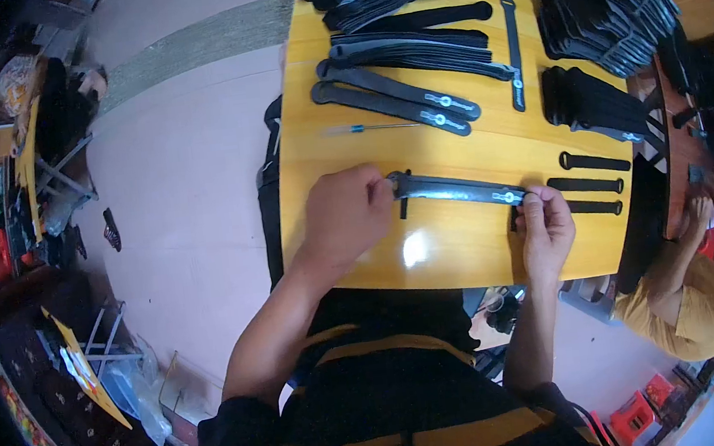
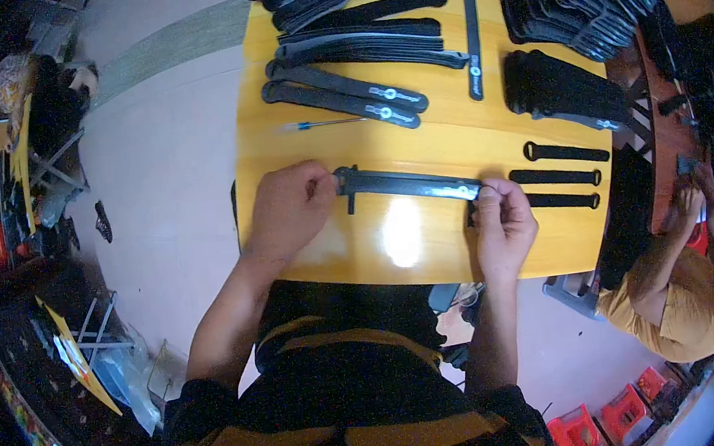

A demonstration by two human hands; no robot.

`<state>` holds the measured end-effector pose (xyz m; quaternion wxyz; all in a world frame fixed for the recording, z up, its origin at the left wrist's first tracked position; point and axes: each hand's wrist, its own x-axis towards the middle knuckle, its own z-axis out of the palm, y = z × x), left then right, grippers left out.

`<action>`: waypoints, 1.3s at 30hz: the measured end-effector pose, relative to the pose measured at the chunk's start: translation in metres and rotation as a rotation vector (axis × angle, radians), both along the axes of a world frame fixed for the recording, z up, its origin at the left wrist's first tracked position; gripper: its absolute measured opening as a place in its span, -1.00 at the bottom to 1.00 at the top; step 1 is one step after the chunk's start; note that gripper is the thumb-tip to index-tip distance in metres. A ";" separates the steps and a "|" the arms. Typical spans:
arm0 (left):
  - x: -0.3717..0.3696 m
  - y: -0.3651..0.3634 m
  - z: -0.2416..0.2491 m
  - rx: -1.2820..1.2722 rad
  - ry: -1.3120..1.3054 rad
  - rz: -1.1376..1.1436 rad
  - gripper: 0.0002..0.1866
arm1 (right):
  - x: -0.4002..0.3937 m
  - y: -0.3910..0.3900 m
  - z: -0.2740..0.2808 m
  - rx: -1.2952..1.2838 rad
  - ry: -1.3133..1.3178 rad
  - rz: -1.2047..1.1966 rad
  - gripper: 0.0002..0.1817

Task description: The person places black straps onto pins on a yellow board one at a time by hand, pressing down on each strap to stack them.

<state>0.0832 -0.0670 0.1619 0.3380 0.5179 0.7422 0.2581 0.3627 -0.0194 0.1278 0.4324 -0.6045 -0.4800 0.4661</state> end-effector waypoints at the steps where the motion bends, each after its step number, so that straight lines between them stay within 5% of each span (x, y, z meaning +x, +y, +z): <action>1: 0.001 0.000 0.001 0.005 -0.012 -0.009 -0.79 | 0.001 0.000 0.001 0.000 -0.009 0.011 -0.89; 39: -0.003 0.000 -0.010 0.012 0.052 0.000 -0.75 | -0.005 0.011 0.004 0.137 -0.463 0.071 -0.91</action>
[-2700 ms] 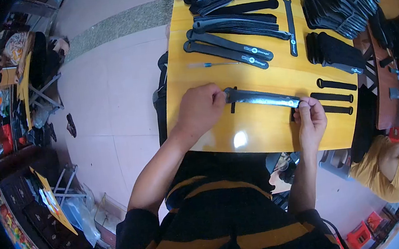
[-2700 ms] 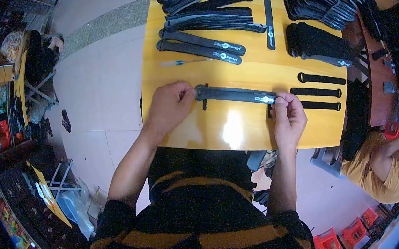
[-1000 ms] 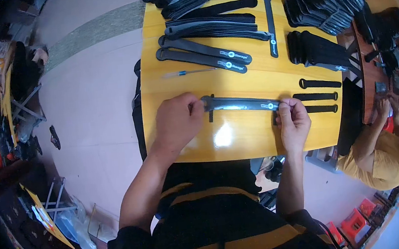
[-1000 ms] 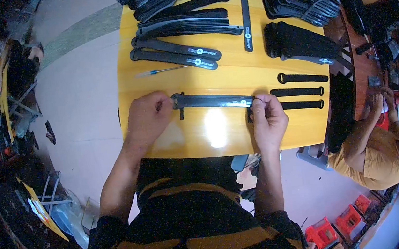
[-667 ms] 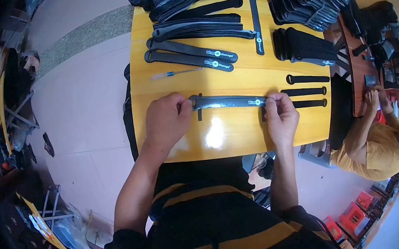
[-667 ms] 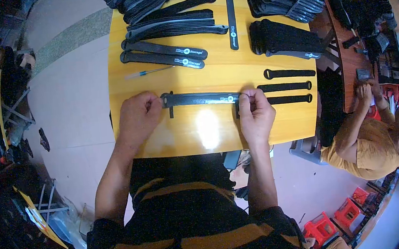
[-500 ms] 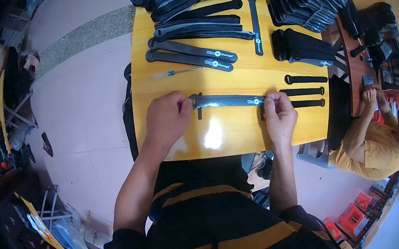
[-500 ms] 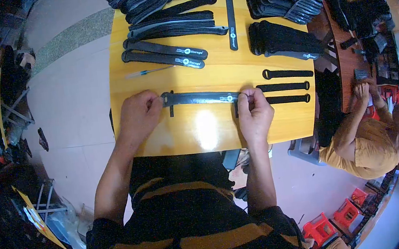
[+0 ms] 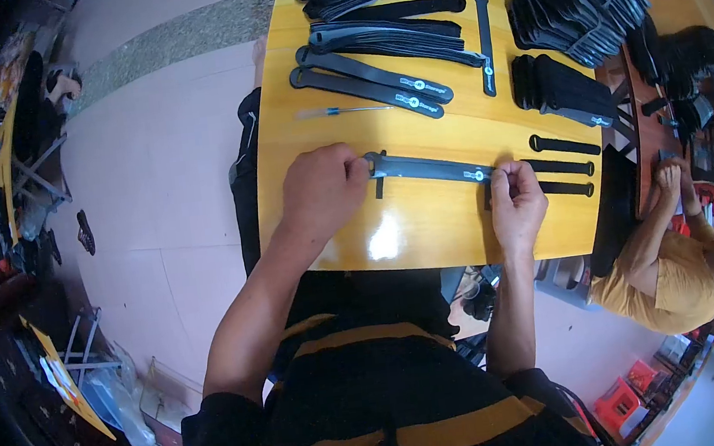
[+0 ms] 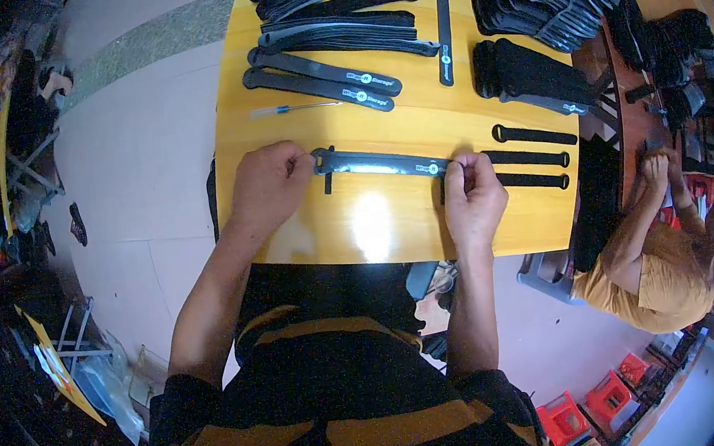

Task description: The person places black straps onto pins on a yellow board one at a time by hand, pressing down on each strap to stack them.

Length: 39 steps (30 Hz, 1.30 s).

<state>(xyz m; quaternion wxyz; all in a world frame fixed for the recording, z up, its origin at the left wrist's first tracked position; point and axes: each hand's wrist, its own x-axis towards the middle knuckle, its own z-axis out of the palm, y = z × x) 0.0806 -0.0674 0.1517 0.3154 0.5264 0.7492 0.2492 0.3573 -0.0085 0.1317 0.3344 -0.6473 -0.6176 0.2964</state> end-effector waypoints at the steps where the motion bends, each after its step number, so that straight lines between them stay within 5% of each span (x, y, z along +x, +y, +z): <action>1: 0.000 0.000 -0.002 0.001 0.019 -0.008 -0.75 | 0.000 0.000 0.000 0.010 -0.007 0.005 -0.91; 39: 0.002 0.002 0.003 0.004 -0.009 0.008 -0.79 | -0.008 -0.004 0.011 0.026 -0.041 0.000 -0.92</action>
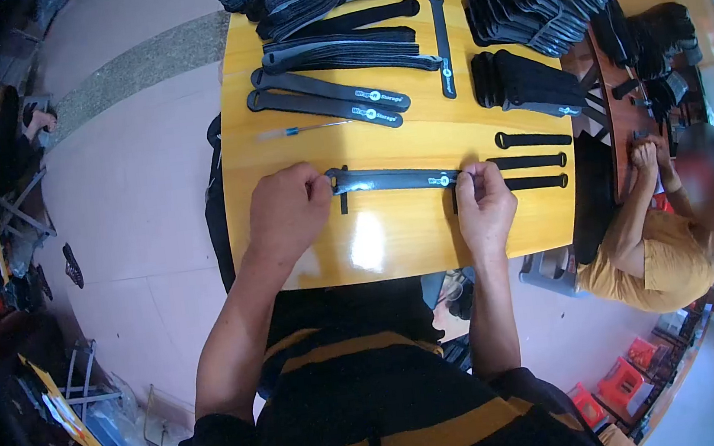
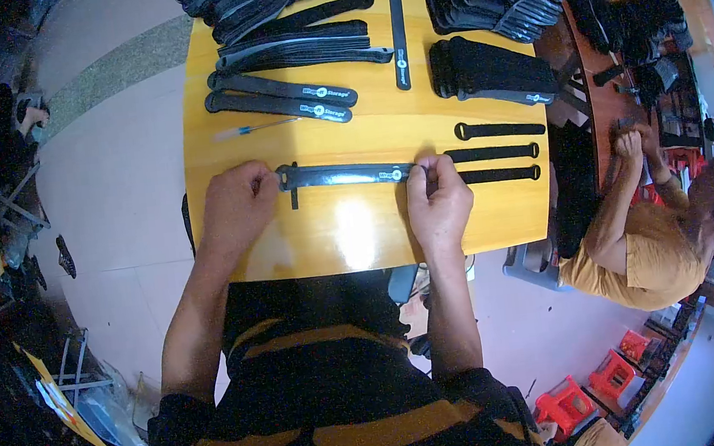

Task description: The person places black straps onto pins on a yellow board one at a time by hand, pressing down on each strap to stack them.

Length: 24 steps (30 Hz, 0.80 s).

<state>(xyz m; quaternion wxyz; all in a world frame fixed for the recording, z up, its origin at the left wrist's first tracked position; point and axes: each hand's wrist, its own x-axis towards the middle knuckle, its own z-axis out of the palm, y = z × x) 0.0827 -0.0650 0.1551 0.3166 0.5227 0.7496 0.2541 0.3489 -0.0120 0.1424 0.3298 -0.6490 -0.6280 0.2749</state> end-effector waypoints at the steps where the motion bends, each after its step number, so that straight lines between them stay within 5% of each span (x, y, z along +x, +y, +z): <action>1: 0.000 0.000 0.002 -0.011 0.005 -0.003 -0.79 | 0.000 0.001 0.000 0.001 0.001 0.001 -0.92; 24: 0.002 -0.002 -0.005 0.054 0.089 -0.018 -0.77 | -0.001 0.001 0.002 0.066 -0.142 0.018 -0.91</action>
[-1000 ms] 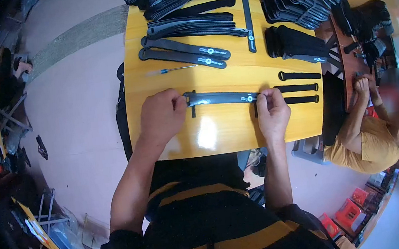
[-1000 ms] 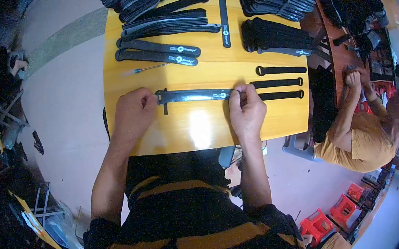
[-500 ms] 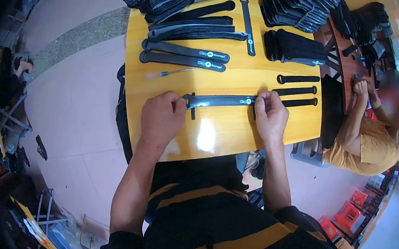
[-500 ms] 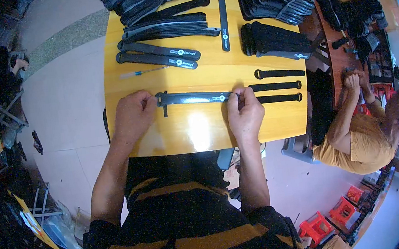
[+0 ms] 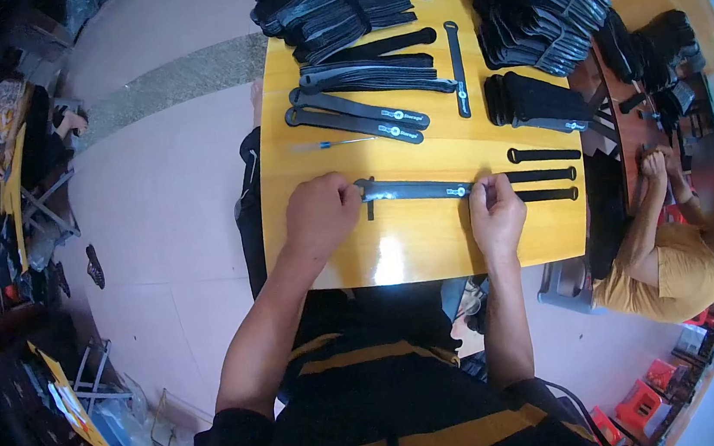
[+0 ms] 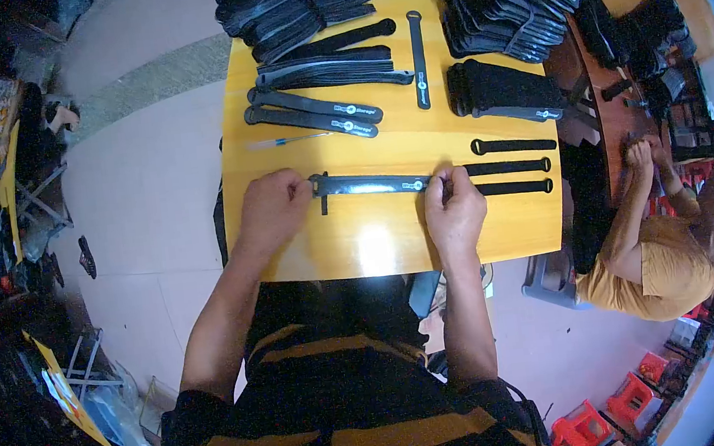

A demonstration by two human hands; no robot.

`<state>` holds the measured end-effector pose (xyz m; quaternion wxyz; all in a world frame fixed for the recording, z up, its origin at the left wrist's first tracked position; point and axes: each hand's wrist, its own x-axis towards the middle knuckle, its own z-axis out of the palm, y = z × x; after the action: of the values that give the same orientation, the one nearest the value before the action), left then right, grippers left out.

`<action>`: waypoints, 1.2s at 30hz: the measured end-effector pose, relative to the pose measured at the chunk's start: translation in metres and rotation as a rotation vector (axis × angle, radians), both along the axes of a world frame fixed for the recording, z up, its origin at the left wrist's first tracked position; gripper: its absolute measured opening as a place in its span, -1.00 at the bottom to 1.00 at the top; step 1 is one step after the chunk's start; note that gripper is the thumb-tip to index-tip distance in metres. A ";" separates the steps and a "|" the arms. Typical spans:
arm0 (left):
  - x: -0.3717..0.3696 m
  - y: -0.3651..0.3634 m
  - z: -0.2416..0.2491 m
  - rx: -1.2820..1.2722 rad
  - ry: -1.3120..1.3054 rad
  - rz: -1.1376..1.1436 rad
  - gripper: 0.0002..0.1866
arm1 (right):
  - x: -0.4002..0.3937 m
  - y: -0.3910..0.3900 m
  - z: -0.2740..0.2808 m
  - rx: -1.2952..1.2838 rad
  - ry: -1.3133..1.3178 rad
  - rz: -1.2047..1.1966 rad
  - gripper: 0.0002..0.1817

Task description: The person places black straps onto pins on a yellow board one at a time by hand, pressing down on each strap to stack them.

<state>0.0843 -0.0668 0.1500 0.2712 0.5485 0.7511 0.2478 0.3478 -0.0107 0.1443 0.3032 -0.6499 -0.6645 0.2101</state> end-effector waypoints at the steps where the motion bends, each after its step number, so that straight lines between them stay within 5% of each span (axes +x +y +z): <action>1: 0.001 0.001 0.003 -0.032 -0.018 0.004 -0.77 | -0.001 -0.001 0.000 0.015 0.015 0.007 -0.91; 15: 0.011 -0.023 -0.007 0.183 0.073 0.052 -0.81 | 0.000 0.000 -0.006 0.132 -0.061 0.019 -0.92; 18: 0.031 -0.047 0.009 0.229 0.049 0.074 -0.67 | -0.001 -0.001 -0.006 0.178 -0.060 0.033 -0.92; 20: 0.053 -0.050 0.014 0.535 0.229 -0.268 -0.45 | 0.001 -0.001 -0.009 0.186 -0.063 0.032 -0.92; 26: 0.101 -0.035 0.003 0.271 0.329 -0.534 -0.05 | 0.001 0.000 -0.015 0.226 -0.075 0.039 -0.91; 29: 0.079 -0.032 -0.026 0.222 0.339 -0.470 -0.03 | 0.000 0.000 -0.014 0.221 -0.085 0.035 -0.91; 36: 0.006 -0.054 -0.011 0.096 0.408 -0.440 -0.05 | 0.000 -0.001 -0.011 0.219 -0.104 0.028 -0.90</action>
<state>0.0902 -0.1205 0.1386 0.1356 0.7485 0.6409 0.1028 0.3478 -0.0120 0.1329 0.3345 -0.6135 -0.7074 0.1066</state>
